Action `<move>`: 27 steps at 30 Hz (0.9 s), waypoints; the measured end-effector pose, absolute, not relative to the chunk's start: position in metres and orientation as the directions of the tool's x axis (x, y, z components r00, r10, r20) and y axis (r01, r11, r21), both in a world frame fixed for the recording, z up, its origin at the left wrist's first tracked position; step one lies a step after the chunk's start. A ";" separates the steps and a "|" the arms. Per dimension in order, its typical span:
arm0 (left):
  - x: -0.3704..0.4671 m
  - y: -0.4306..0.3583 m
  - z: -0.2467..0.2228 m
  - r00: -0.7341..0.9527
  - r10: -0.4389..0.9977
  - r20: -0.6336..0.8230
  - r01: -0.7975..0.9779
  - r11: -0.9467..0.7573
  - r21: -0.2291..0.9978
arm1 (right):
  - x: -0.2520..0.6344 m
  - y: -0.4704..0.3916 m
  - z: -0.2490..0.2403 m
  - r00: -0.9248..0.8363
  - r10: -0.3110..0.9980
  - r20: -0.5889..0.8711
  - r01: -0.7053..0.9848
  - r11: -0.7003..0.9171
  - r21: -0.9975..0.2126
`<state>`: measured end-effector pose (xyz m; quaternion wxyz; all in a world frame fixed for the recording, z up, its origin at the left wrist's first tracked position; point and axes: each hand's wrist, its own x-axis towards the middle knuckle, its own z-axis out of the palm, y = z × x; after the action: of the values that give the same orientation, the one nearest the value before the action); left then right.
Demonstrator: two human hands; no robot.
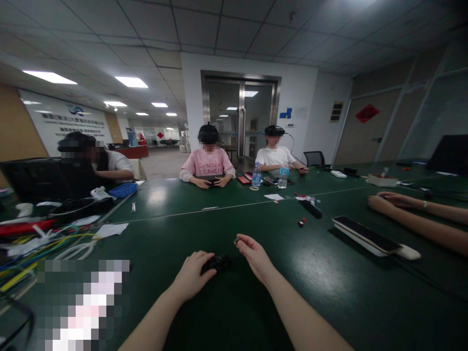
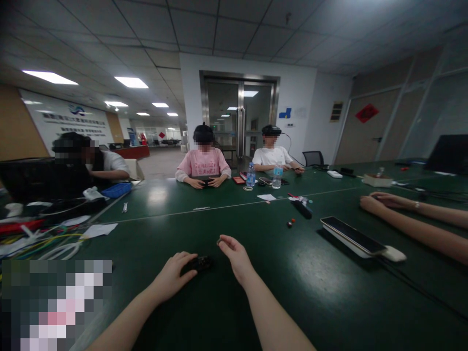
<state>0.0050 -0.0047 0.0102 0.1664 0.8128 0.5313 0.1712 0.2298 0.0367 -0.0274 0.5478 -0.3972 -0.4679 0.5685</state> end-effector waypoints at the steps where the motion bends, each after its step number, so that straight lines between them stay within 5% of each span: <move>1: 0.005 -0.004 0.009 0.377 0.920 0.107 0.805 -0.382 0.454 | 0.231 0.038 -0.028 -0.077 0.996 0.045 -0.275 0.022 -0.961; 27: 0.003 -0.002 0.006 0.377 0.923 0.080 0.816 -0.372 0.442 | 0.240 0.042 -0.028 -0.027 0.988 -0.150 -0.741 -0.121 -0.661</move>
<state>0.0032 -0.0016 0.0062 0.1671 0.8129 0.5347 0.1591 0.2398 0.0417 -0.0284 0.6300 -0.2993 -0.2067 0.6862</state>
